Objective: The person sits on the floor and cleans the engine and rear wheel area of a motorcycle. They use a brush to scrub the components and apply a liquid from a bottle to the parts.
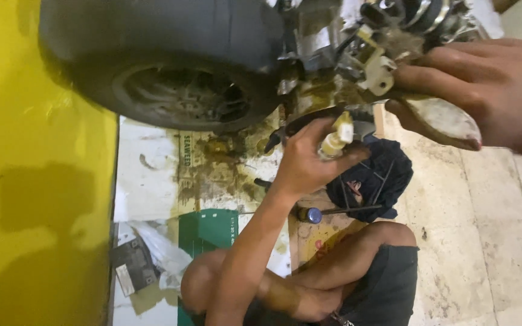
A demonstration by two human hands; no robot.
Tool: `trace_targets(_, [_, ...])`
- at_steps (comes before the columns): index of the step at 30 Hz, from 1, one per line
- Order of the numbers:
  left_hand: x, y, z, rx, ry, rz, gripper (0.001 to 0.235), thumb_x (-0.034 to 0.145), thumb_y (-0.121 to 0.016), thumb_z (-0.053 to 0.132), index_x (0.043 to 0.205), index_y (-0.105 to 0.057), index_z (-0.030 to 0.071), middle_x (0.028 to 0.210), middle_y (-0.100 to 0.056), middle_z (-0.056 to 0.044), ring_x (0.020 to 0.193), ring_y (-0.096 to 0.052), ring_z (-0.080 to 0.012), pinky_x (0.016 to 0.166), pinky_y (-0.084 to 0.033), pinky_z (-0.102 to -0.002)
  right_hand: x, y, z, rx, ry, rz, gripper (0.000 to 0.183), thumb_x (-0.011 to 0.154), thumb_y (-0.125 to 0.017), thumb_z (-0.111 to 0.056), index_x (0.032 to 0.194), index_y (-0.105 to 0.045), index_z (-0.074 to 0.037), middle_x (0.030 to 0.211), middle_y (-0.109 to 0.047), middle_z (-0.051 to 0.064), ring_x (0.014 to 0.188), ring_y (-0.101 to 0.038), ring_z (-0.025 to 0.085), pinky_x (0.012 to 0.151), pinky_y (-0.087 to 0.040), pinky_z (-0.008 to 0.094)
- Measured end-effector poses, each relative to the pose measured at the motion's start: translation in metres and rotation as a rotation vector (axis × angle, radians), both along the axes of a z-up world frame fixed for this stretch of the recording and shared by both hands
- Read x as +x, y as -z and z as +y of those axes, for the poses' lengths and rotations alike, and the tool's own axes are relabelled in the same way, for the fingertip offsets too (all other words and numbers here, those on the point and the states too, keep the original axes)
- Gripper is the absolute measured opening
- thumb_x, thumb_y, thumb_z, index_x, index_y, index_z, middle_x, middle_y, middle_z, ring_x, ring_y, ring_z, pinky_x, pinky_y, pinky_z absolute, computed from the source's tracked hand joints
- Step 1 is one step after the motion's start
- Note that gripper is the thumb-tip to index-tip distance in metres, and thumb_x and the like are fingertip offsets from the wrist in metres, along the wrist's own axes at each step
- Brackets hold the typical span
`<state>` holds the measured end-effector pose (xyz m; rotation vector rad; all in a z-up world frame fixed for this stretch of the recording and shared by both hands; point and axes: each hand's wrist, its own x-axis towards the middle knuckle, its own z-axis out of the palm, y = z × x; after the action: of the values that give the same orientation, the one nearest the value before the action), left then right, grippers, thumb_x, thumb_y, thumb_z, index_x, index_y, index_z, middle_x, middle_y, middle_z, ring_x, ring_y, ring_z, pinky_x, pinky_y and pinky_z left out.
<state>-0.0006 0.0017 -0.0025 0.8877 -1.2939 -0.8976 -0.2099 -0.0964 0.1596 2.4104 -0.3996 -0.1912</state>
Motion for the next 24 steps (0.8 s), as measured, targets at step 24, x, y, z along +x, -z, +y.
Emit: trace_targets(24, [-0.025,0.029,0.008,-0.089,-0.172,0.042,0.056,0.077,-0.067,0.047,0.112,-0.058,0.005,0.107,-0.067,-0.01,0.093,-0.07,-0.0252,0.076,-0.062,-0.036,0.062,0.023,0.02,0.331,-0.128,-0.241,0.035,0.089,-0.079,-0.025,0.112,-0.073,0.001,0.109,-0.075,0.017,0.089,-0.071,0.028,0.073,-0.059,0.037])
